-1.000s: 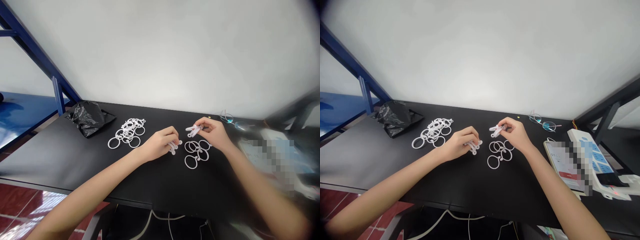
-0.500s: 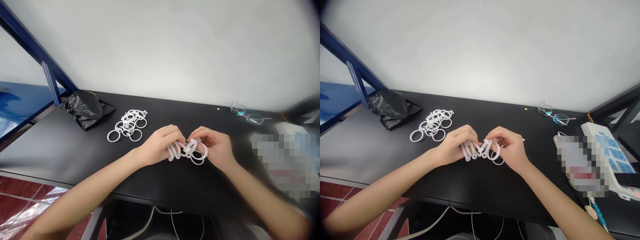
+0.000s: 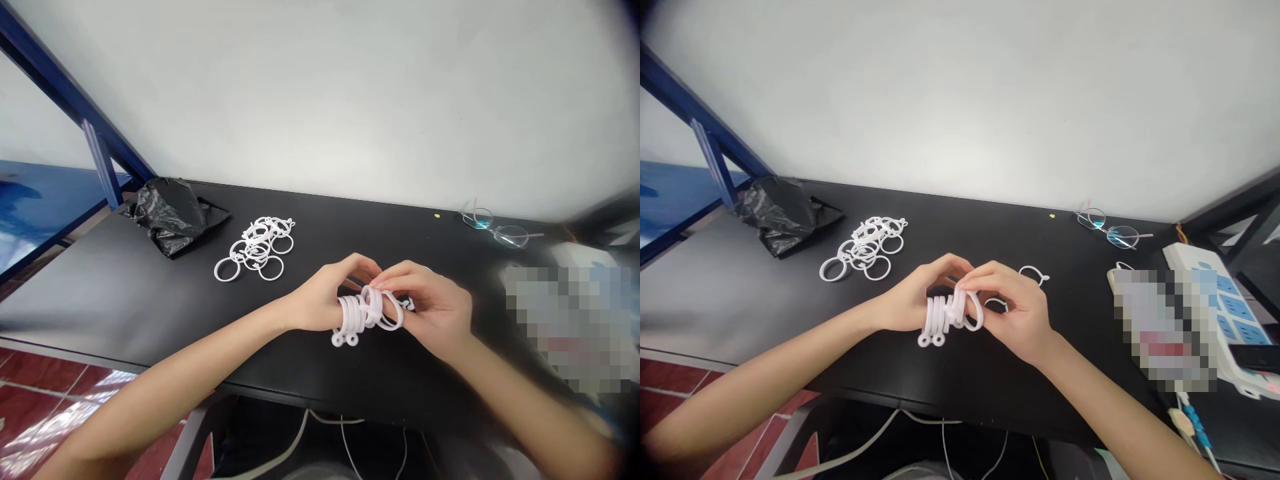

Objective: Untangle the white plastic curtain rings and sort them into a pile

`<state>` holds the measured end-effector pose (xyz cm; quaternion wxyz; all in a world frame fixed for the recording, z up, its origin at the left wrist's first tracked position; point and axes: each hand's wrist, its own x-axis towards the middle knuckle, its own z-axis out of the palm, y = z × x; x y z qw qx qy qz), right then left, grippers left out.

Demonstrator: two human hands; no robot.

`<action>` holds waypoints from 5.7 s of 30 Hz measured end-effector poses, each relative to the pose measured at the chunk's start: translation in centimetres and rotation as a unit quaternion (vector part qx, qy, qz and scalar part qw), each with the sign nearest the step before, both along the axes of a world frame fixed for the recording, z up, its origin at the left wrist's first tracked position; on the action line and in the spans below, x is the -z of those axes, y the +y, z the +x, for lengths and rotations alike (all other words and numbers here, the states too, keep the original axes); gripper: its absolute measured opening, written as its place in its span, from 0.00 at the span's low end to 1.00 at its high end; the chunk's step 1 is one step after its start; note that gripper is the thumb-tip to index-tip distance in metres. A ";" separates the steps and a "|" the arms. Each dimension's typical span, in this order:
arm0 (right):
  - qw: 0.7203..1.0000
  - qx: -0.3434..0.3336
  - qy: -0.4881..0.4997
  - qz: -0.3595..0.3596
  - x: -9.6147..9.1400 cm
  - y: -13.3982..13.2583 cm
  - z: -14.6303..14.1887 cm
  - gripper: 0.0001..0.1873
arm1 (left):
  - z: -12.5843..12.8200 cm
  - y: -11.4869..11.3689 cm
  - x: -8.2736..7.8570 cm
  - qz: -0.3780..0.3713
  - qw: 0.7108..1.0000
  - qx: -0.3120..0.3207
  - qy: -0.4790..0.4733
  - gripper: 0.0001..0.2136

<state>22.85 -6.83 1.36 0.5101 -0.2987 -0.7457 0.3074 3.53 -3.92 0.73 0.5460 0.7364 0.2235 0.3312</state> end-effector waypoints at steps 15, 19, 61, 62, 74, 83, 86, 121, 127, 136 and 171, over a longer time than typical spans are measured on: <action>0.995 0.031 0.069 -0.057 -0.3 -1.0 0.2 0.17 | -0.5 0.6 -0.1 0.076 0.995 -0.055 -0.019 0.08; 0.983 0.051 0.030 -0.171 -0.1 -0.4 -0.1 0.11 | -0.4 0.6 -0.1 0.200 0.975 -0.100 0.009 0.08; 0.989 0.042 0.007 -0.141 1.6 -2.8 -3.1 0.19 | 3.0 -3.1 1.1 -0.445 0.865 0.000 -0.231 0.27; 0.988 0.041 0.006 -0.146 1.7 -3.0 -3.2 0.19 | 3.0 -3.2 1.1 -0.442 0.870 -0.008 -0.218 0.27; 0.980 0.000 0.036 -0.196 0.9 -2.8 -2.7 0.10 | 2.3 -2.4 0.8 -0.297 0.942 -0.031 -0.154 0.18; 0.927 -0.114 0.010 -0.357 -0.4 -1.6 -1.2 0.03 | -0.6 0.1 -0.1 0.151 0.974 -0.021 0.168 0.12; 0.921 -0.137 -0.001 -0.365 -0.6 -1.4 -1.2 0.07 | -0.4 0.0 -0.3 0.122 0.979 0.021 0.159 0.11; 0.886 -0.090 0.045 -0.452 0.0 -0.2 -0.1 0.13 | -1.0 0.7 -0.3 0.313 0.893 -0.017 0.324 0.04; 0.914 -0.119 -0.001 -0.387 -0.2 -0.7 -0.6 0.14 | -1.0 0.9 -0.3 0.356 0.869 -0.017 0.344 0.08; 0.965 -0.047 -0.005 -0.259 0.3 -1.8 -1.4 0.18 | -1.1 1.2 0.7 0.213 0.958 0.005 0.189 0.14; 0.952 -0.052 -0.009 -0.301 -0.9 -1.1 -1.0 0.15 | -1.0 0.5 1.0 0.408 0.883 -0.080 0.219 0.07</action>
